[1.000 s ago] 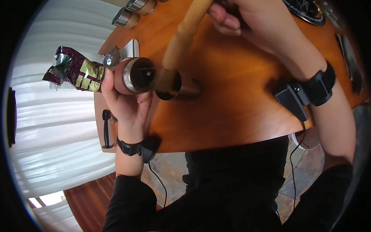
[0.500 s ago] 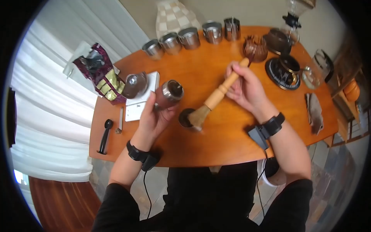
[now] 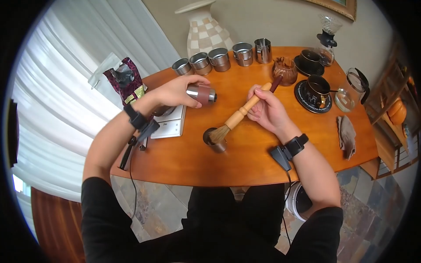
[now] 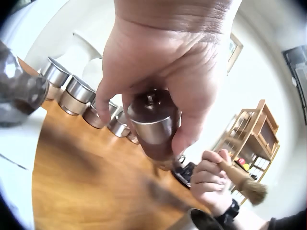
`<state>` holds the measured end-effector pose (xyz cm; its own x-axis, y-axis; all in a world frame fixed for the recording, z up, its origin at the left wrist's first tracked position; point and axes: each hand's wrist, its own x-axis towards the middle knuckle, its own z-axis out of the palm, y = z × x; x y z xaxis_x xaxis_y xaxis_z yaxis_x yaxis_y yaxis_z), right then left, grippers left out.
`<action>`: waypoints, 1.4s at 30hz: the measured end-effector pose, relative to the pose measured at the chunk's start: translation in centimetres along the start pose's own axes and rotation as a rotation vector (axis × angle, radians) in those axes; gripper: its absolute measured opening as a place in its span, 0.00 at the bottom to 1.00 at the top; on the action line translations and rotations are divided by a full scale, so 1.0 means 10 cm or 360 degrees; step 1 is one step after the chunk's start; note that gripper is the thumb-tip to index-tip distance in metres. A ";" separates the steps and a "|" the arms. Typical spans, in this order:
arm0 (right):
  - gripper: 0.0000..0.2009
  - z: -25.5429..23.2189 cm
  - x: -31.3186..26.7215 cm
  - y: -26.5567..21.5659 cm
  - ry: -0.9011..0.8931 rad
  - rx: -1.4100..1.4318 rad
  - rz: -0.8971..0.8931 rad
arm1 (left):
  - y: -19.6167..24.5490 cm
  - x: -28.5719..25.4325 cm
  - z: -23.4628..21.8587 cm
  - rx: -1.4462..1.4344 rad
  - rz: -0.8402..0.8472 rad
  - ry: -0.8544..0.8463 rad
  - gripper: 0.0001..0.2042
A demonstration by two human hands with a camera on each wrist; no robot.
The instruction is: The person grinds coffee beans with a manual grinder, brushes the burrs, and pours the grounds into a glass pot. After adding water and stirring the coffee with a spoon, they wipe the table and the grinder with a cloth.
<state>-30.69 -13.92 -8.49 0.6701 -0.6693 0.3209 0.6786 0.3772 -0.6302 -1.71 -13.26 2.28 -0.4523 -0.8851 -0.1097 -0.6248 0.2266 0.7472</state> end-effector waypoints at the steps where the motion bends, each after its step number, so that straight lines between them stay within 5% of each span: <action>1: 0.10 0.00 0.00 0.00 -0.0002 0.0003 0.0006 | -0.01 0.07 -0.04 0.0342 0.0042 -0.0155 0.33; 2: 0.11 -0.01 0.00 0.01 0.0019 -0.0010 0.0010 | -0.03 0.13 -0.06 0.0686 0.0083 -0.0311 0.32; 16: 0.11 0.00 0.01 0.01 0.0073 0.0020 0.0009 | -0.47 0.67 -0.22 0.0456 -0.0444 -0.0902 0.35; 24: 0.12 0.01 0.02 0.02 0.0092 0.0014 0.0025 | -0.54 0.75 -0.13 0.1023 -0.0281 -0.0878 0.24; 26: 0.12 0.01 0.02 0.02 0.0110 0.0007 0.0025 | -0.56 0.74 -0.11 0.1466 0.0105 -0.0765 0.20; 35: 0.12 0.03 0.02 0.02 0.0094 0.0019 0.0007 | -0.65 0.55 -0.16 0.1265 0.0375 -0.0564 0.13; 42: 0.12 0.03 0.03 0.02 0.0111 -0.0042 0.0010 | -0.71 0.51 -0.20 0.0943 0.0143 -0.0406 0.09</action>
<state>-30.29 -13.84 -8.34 0.6509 -0.7105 0.2674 0.6658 0.3649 -0.6508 1.72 -20.17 -2.31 -0.6103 -0.7446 -0.2702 -0.7898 0.5456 0.2804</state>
